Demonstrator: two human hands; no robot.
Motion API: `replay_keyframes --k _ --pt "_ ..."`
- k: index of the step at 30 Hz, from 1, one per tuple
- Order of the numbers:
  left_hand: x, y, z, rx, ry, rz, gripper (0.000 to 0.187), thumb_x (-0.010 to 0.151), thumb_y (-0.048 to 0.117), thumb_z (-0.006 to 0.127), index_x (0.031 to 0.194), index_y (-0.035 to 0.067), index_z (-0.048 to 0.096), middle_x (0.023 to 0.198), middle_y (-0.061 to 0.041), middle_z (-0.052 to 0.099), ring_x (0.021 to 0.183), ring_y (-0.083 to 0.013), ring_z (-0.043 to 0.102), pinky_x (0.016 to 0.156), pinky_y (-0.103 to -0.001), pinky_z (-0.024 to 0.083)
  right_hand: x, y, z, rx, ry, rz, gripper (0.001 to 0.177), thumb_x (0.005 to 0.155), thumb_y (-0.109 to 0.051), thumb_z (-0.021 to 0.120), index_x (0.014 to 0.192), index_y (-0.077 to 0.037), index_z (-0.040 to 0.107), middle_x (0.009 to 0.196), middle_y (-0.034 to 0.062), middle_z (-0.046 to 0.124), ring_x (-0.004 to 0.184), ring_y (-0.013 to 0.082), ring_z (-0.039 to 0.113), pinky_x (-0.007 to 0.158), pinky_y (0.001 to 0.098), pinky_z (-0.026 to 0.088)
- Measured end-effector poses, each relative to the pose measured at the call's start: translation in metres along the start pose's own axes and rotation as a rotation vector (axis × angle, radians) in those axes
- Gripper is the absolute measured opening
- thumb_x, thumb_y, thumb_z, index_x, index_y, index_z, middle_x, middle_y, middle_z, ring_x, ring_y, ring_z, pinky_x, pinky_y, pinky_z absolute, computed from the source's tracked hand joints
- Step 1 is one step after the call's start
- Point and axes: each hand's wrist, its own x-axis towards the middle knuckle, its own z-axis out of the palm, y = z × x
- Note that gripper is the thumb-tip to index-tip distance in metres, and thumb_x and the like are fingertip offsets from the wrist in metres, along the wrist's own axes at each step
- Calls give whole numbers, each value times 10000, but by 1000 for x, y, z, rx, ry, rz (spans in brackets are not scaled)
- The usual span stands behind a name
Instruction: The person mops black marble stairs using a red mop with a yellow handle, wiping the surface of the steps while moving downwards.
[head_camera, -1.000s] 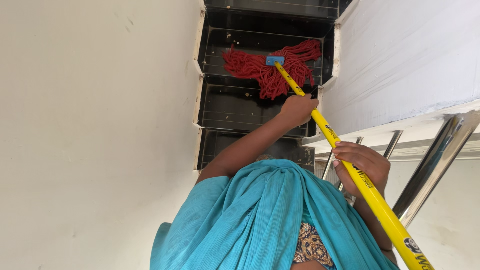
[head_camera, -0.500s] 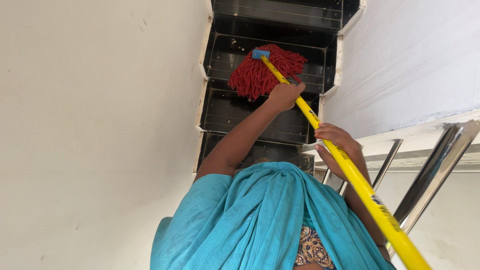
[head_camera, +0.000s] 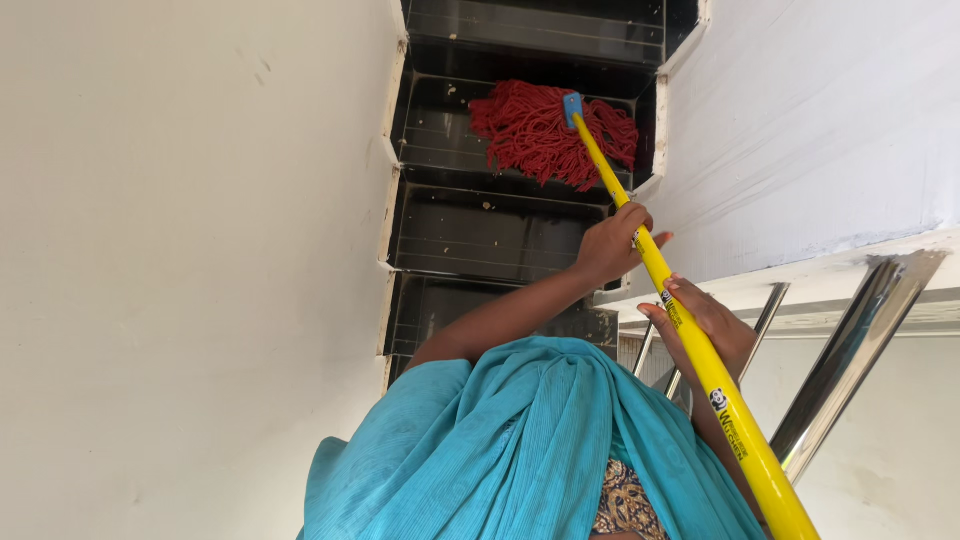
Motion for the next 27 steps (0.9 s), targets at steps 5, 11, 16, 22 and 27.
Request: replay_keyframes --k 5,11,16,22,27 --pt "7 -8 -19 100 -84 139 324 964 405 703 880 117 581 867 -12 629 636 -225 683 550 -382 530 16 -13 -4 -73 -122 -130 401 755 -196 915 1041 -28 690 1086 155 750 1074 289 750 899 362 630" --pt "0 -22 -49 111 -79 224 234 938 338 714 910 139 595 895 -4 644 699 -245 706 577 -408 527 27 -36 5 27 -200 -85 321 745 -170 910 954 -43 702 1049 136 756 1090 277 752 891 353 640" --pt "-5 -46 -74 137 -113 210 218 931 310 707 984 139 582 966 6 653 758 -252 708 626 -410 541 37 -40 28 24 -250 -130 320 736 -228 908 915 -42 719 1014 115 756 1067 275 750 870 361 631" --pt "-8 -74 -109 274 -125 154 204 946 313 702 980 144 592 937 10 644 739 -231 703 611 -391 538 43 -45 64 46 -288 -160 324 738 -272 904 894 -44 734 998 96 759 1064 262 751 853 356 628" --pt "-12 -103 -150 311 -122 108 202 957 310 701 967 138 595 933 10 642 713 -214 696 600 -380 537 52 -49 105 97 -314 -224 321 753 -274 890 890 -36 726 1010 109 756 1068 264 744 862 367 624"
